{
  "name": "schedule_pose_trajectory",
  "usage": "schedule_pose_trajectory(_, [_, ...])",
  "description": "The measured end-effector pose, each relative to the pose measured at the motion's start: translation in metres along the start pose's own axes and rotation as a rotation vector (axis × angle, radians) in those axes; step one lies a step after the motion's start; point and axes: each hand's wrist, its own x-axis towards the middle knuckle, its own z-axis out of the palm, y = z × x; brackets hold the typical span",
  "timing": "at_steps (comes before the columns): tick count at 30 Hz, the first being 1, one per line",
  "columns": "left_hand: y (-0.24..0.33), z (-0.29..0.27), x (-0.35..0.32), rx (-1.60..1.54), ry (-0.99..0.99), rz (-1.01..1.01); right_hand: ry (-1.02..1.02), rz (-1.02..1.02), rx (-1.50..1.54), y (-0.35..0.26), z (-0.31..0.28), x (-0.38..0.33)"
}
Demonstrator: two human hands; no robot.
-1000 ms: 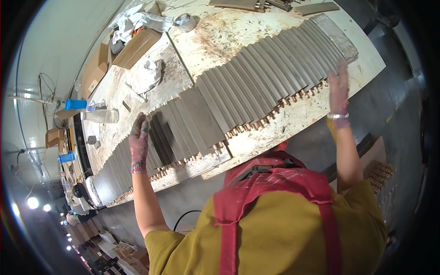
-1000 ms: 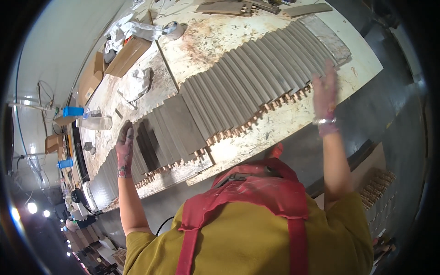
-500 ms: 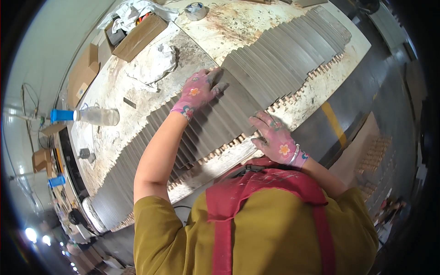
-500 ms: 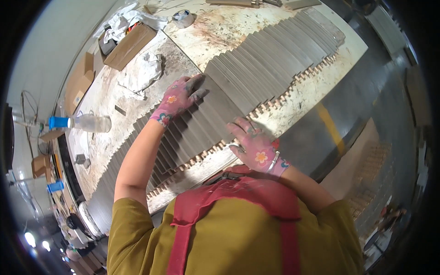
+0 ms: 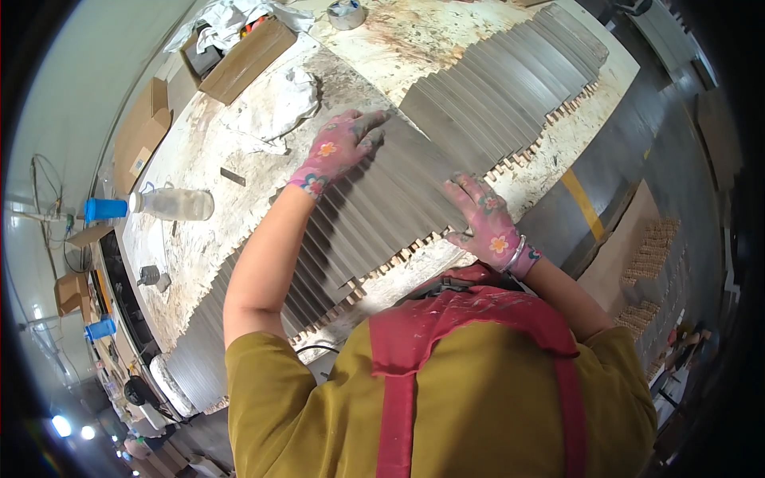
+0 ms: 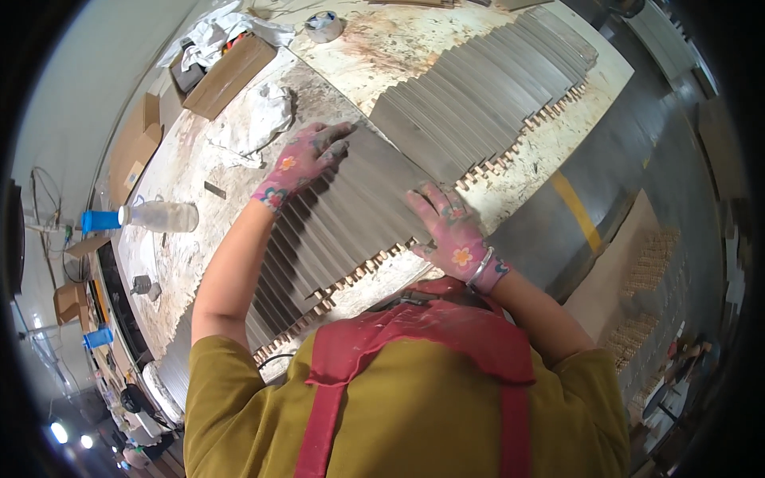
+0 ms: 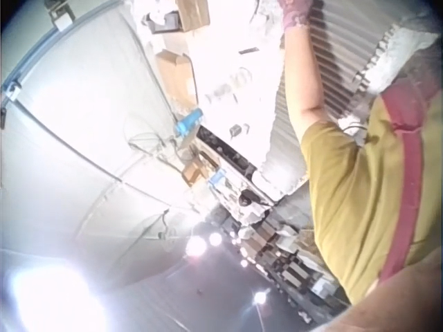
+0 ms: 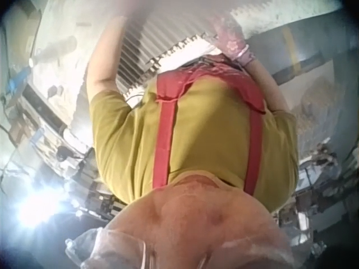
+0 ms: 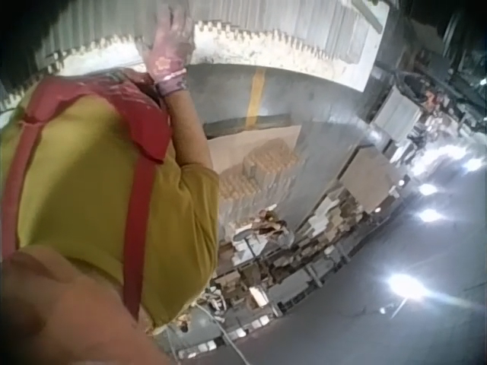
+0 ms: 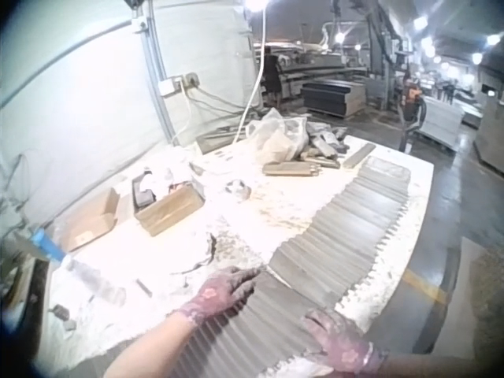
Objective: The person wipes a row of bamboo slats using a white cloth, then picks up and inspects a small dark stone-like object, and finally moves the row of slats along the workbench.
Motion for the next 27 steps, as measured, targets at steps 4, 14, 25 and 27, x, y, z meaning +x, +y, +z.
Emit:
schedule_pose_trajectory(4, [-0.021,0.023,0.001,-0.160,0.060,-0.117,-0.094,0.002,-0.029,-0.003,-0.010,0.011])
schedule_pose_trajectory(14, [-0.030,-0.007,-0.020,-0.160,-0.114,-0.262,-0.067,-0.122,0.325,-0.005,-0.002,0.012])
schedule_pose_trajectory(25, [0.012,0.014,-0.108,0.464,0.034,0.254,-0.094,-0.053,0.401,0.009,-0.007,0.020])
schedule_pose_trajectory(27, [0.015,0.021,-0.086,0.394,0.123,0.307,-0.063,0.033,0.408,0.010,-0.009,0.020])
